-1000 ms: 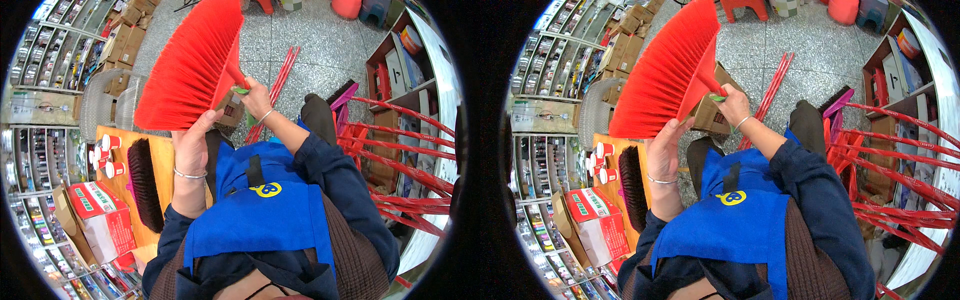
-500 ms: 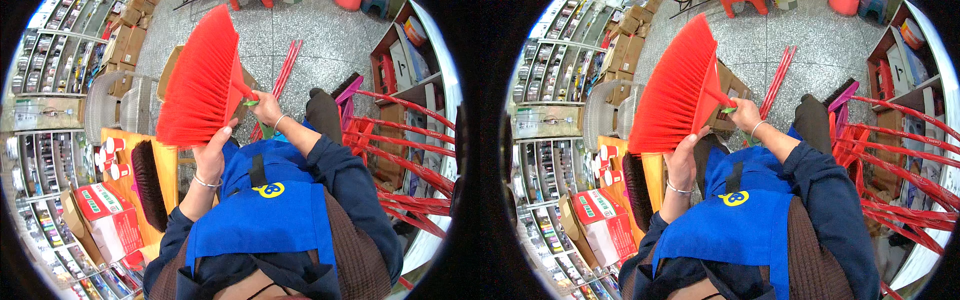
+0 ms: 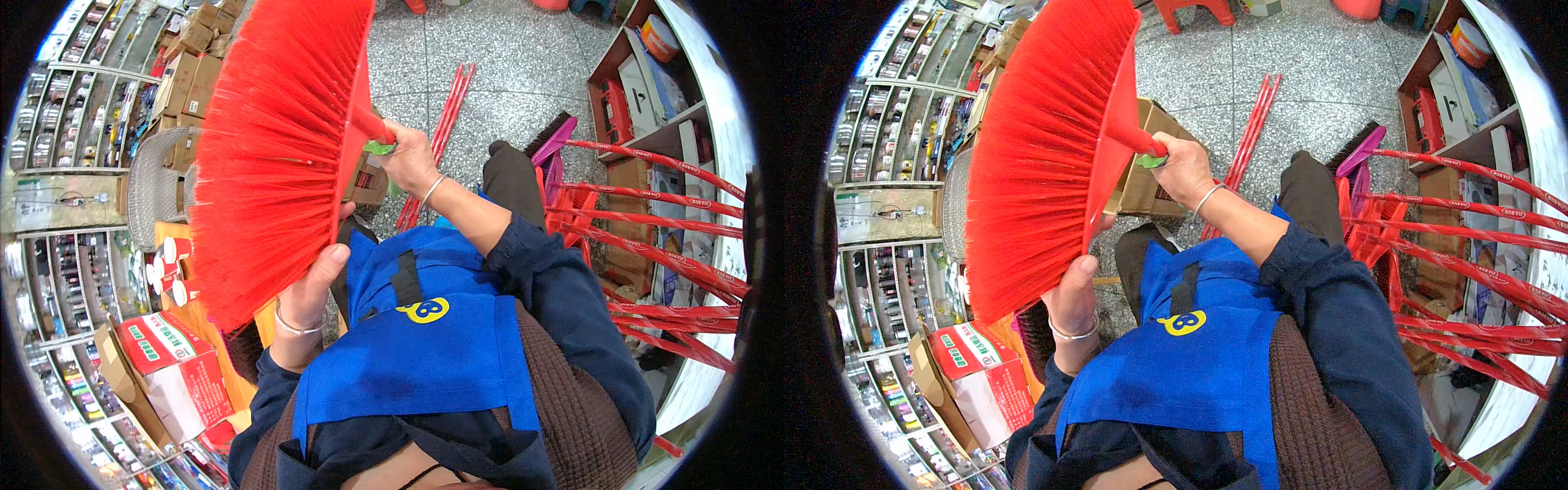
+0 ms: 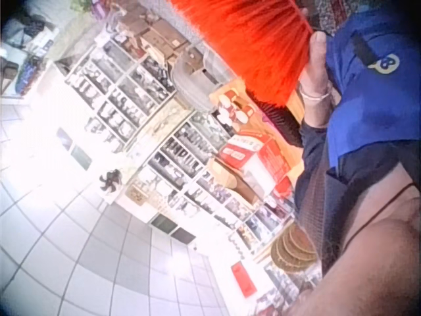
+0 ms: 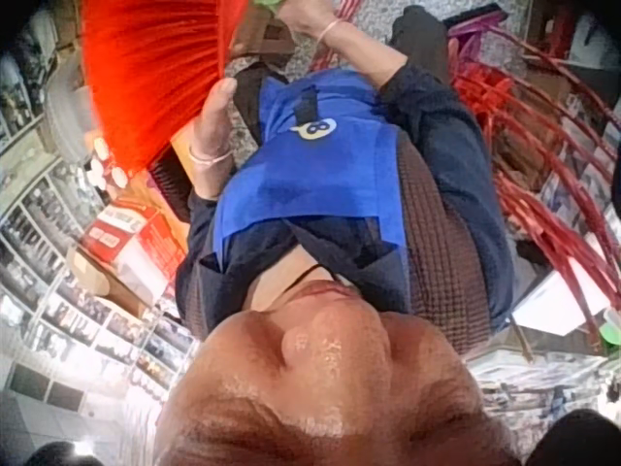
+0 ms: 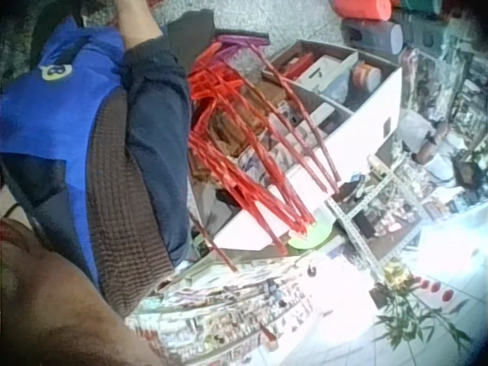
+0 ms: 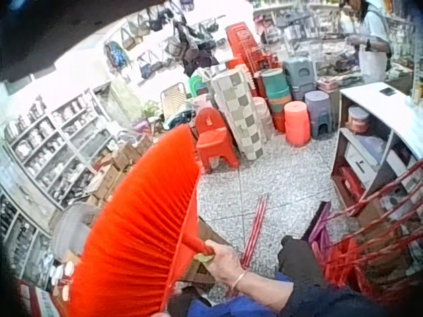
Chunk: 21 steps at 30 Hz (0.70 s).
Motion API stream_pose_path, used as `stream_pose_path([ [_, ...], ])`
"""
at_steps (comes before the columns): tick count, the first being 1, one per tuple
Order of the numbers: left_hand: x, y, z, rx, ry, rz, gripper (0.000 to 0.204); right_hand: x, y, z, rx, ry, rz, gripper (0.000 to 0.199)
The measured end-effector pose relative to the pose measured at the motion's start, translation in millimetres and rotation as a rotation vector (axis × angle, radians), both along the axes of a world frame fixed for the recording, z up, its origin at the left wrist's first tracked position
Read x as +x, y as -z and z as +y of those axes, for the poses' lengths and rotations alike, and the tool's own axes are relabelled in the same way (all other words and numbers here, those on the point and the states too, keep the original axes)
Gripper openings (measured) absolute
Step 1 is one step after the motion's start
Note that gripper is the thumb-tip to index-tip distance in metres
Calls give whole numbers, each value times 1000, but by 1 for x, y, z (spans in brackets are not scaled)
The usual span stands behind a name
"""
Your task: The person assembles brooms by inserting red handles into red and pink broom heads, then wipes the assembled brooms with a green cloth. The person handles multiple broom heads and handles, aligns them, and cleans the surfaces before placing them aside.
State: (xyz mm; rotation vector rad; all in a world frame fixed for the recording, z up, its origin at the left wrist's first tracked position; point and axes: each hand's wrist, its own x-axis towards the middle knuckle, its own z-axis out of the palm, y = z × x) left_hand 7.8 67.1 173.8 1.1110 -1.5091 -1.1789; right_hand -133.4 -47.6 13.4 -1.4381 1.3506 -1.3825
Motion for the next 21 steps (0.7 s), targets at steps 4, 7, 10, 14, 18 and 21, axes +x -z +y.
stream_pose_path([
  [4,4,21,-5,5,124,67,57,-1,9,-2,-150,72,-78,15],
  [7,6,28,-6,25,56,18,62,-2,12,-2,-118,75,-120,16],
  [10,4,25,-2,26,13,-104,64,-4,12,-3,4,-19,-53,35],
  [14,0,18,11,53,-9,-237,59,-6,15,-5,-112,-17,-97,14],
  [18,-1,18,21,101,-54,-371,34,-7,18,-2,-132,-70,-187,13],
  [21,-1,20,22,63,-76,-393,26,-12,16,-1,-134,-108,-206,13],
])
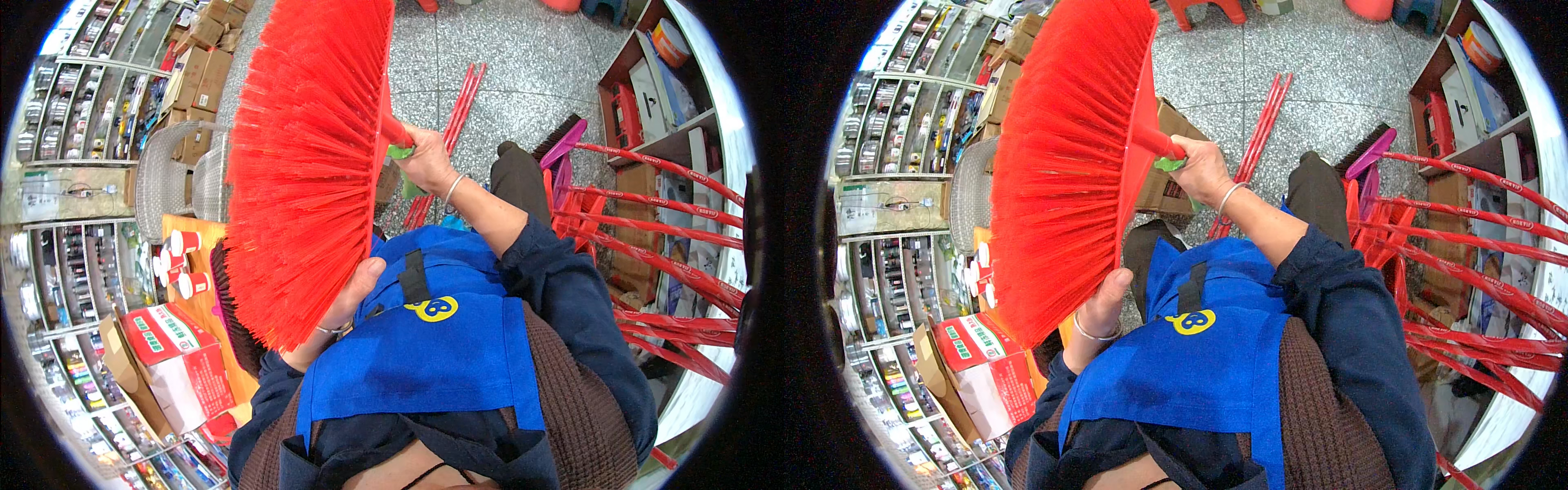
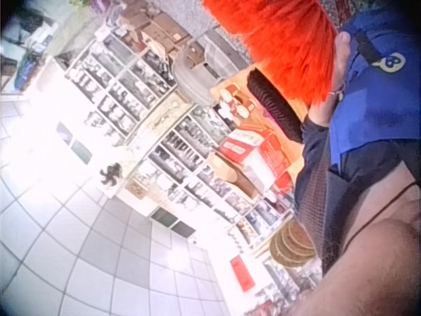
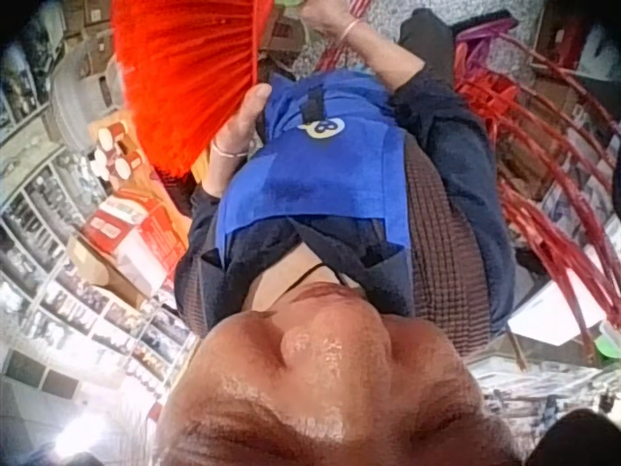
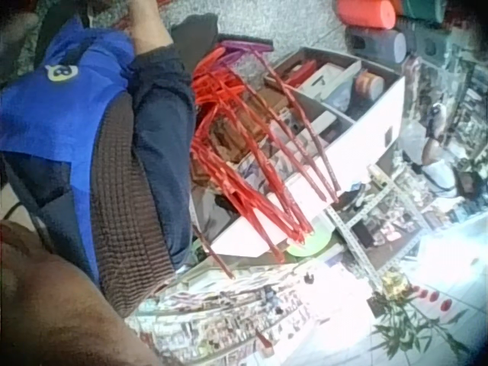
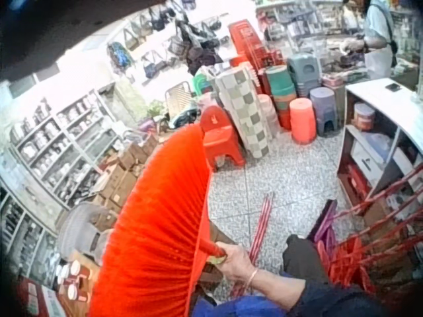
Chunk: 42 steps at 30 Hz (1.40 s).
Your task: The person assembles brooms by inserting red handles into red and pink broom heads, then wipes the assembled brooms with a green cloth. The person handles multiple broom heads and handles, aligns them, and cleans the surfaces before placing them aside.
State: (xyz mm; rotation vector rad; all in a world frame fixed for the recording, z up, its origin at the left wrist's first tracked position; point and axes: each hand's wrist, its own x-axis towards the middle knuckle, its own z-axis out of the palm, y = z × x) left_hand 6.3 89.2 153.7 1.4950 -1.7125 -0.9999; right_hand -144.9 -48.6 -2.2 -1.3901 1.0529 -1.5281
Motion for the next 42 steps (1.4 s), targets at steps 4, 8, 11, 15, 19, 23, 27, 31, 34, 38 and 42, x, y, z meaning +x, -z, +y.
stream_pose_path([
  [4,0,-2,2,88,-23,-28,26,-7,-4,2,-15,-40,11,17],
  [8,7,6,7,174,-33,256,42,-13,-3,-1,-10,-104,16,26],
  [11,25,26,-9,-74,51,184,69,-18,1,-3,-17,-171,-14,29],
  [15,53,44,-35,-134,142,450,105,-27,2,-2,44,-218,9,28],
  [19,59,49,-59,-249,114,660,114,-35,-1,-2,62,-270,-3,26],
  [23,60,43,-85,-283,194,661,113,-40,-2,-6,46,-294,-11,15],
  [27,66,42,-102,-212,166,778,113,-43,-2,-7,78,-361,9,19],
  [31,78,44,-122,-183,206,858,112,-43,-3,-5,-38,-376,-2,32],
  [34,87,49,-135,-169,218,900,111,-42,-7,-4,-13,-399,-34,18],
  [38,92,58,-147,-159,205,940,111,-44,-8,-3,19,-433,-87,12],
  [42,89,67,-154,-200,87,884,103,-46,-4,-4,9,-449,-15,29],
])
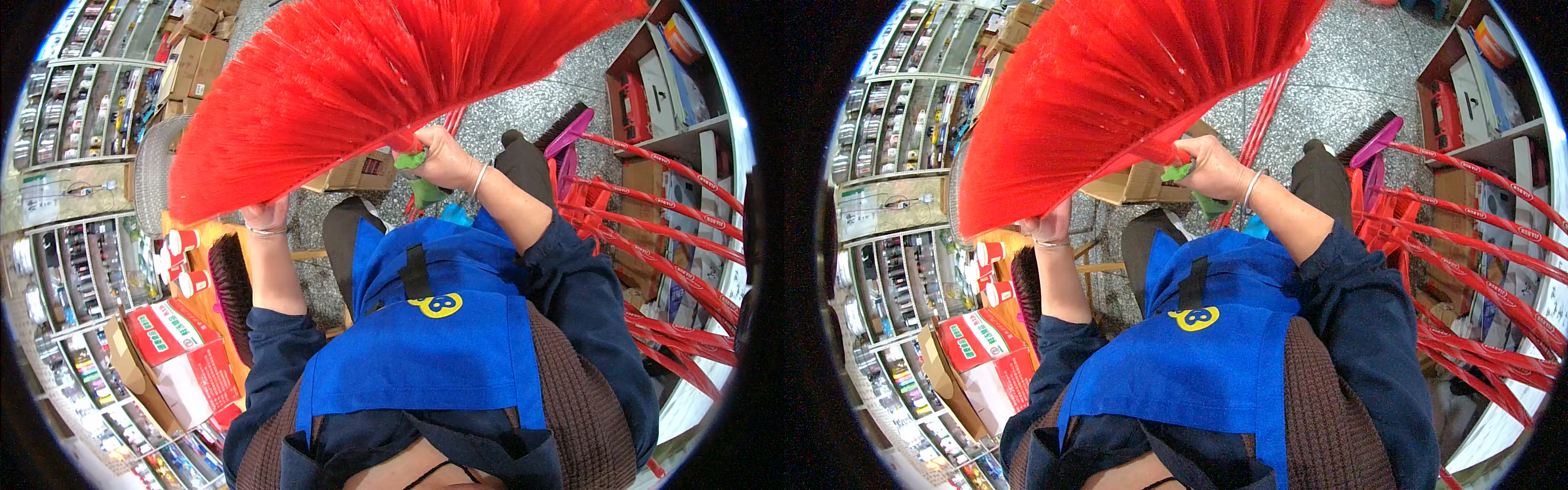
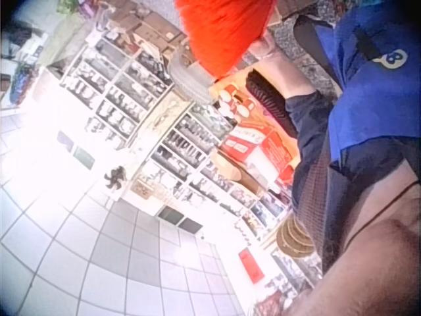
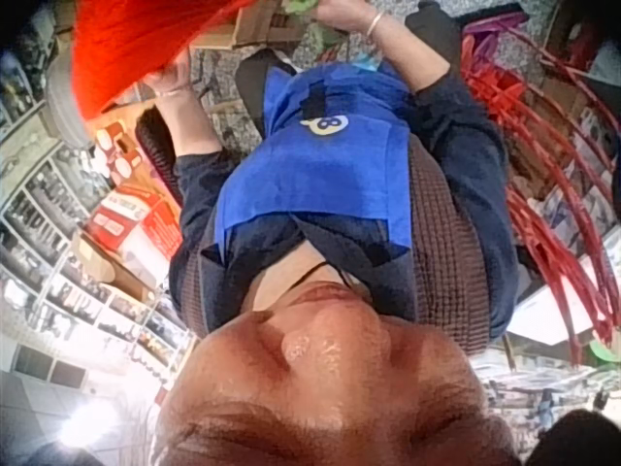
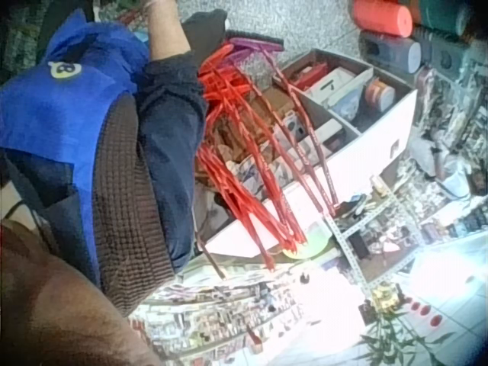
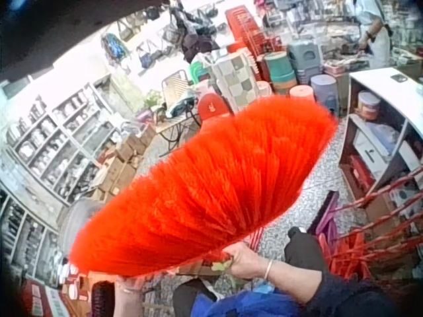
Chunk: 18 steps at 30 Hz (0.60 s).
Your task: The person assembles brooms by inserting red handles into red and pink broom heads, then wipes the assembled brooms with a green cloth. The person handles multiple broom heads and handles, aligns them, and cleans the surfaces before placing them aside.
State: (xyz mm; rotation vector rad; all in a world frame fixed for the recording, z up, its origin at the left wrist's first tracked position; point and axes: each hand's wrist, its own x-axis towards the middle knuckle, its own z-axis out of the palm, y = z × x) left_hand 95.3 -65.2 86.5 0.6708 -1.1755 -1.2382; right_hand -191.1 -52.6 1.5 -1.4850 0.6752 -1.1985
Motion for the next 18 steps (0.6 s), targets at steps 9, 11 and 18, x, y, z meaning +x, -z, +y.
stream_pose_path([
  [9,6,16,-42,186,-172,106,73,14,19,3,-244,154,128,22],
  [11,9,20,-49,184,-102,148,59,15,21,7,-240,172,133,22],
  [18,-4,31,-89,242,-101,241,46,19,17,15,-179,271,156,21],
])
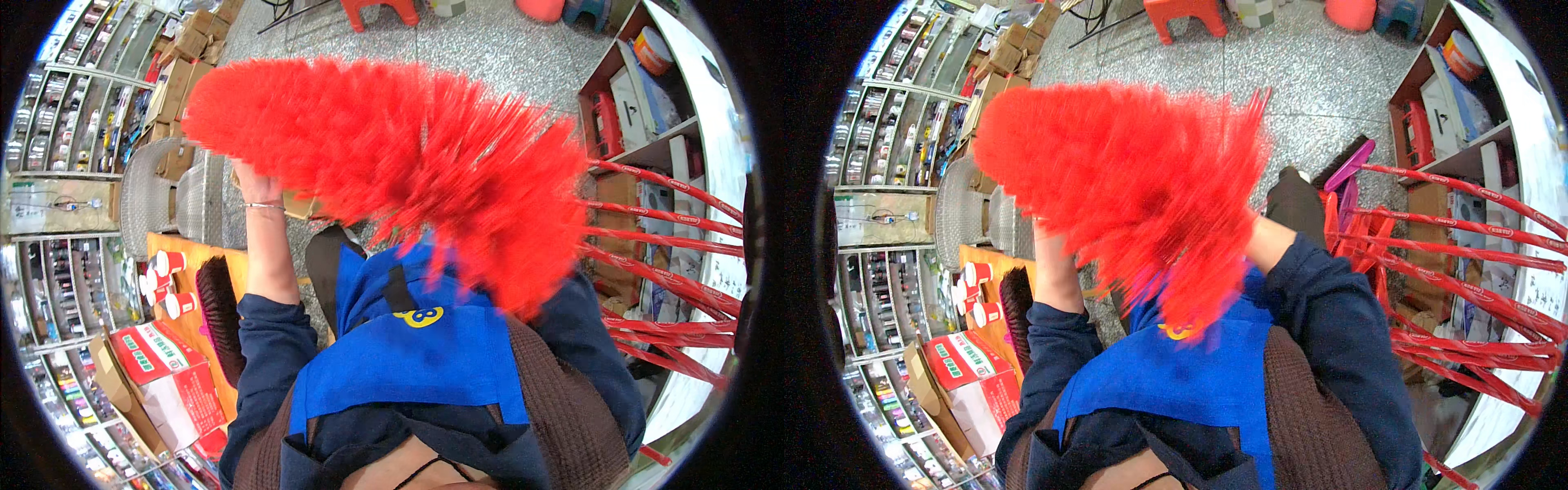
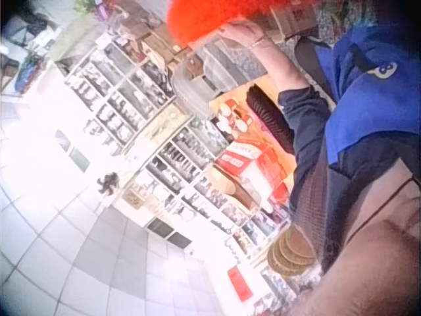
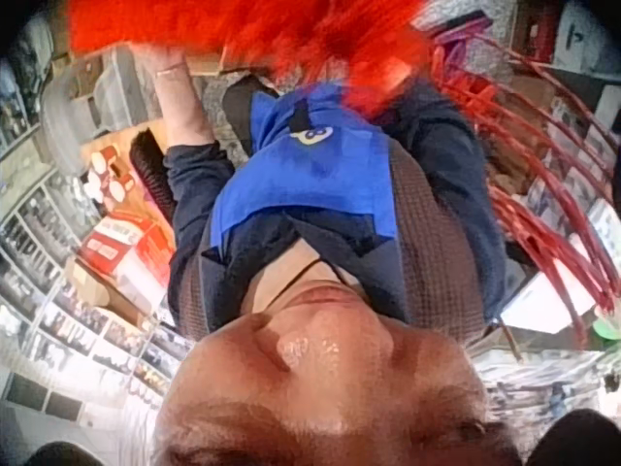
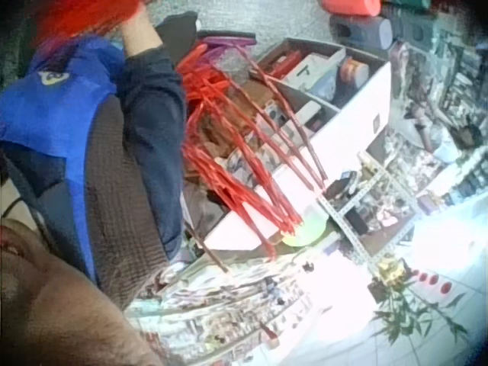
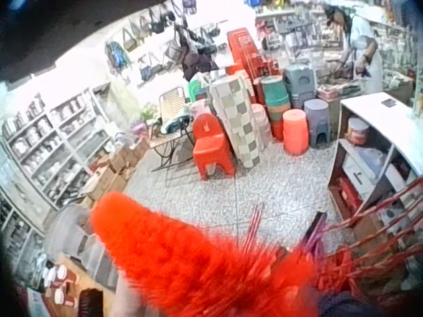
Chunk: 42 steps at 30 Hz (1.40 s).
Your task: The person assembles brooms by inserting red handles into red and pink broom heads, then wipes the assembled brooms with a green cloth. The person handles multiple broom heads and handles, aligns them, and cleans the surfaces before placing them aside.
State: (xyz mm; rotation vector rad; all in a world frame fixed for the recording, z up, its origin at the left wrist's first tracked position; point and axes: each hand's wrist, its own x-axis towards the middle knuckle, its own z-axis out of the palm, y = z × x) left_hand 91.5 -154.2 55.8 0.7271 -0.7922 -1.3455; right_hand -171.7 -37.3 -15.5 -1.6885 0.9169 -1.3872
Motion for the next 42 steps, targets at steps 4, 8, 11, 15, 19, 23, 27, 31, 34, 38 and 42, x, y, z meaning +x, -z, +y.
stream_pose_path([
  [4,-8,-4,-13,4,8,-1,42,4,-1,-3,58,61,-29,21],
  [8,-30,-17,1,-15,-65,-110,38,10,-5,-11,147,131,-114,21],
  [11,-66,-21,41,-108,-285,-302,37,16,-10,-26,207,177,-193,21],
  [15,-116,-12,117,18,56,-33,51,27,-13,-47,300,225,-308,21],
  [19,-127,-11,155,-261,82,-913,48,37,-3,-57,175,412,-128,21],
  [23,-132,-24,166,-533,-167,-832,43,59,2,-64,154,524,-312,16],
  [27,-142,-37,177,-511,-221,-850,46,59,2,-43,155,562,-39,14],
  [31,-146,-52,179,-739,-283,-907,57,60,-4,-38,145,587,-43,14],
  [34,-150,-69,190,-472,-133,-605,68,57,-7,-46,87,630,-68,17],
  [38,-155,-95,191,-586,-277,-541,71,49,-8,-55,125,687,-80,18],
  [42,-155,-109,180,-416,-207,-630,55,50,-9,-54,49,710,-52,19],
])
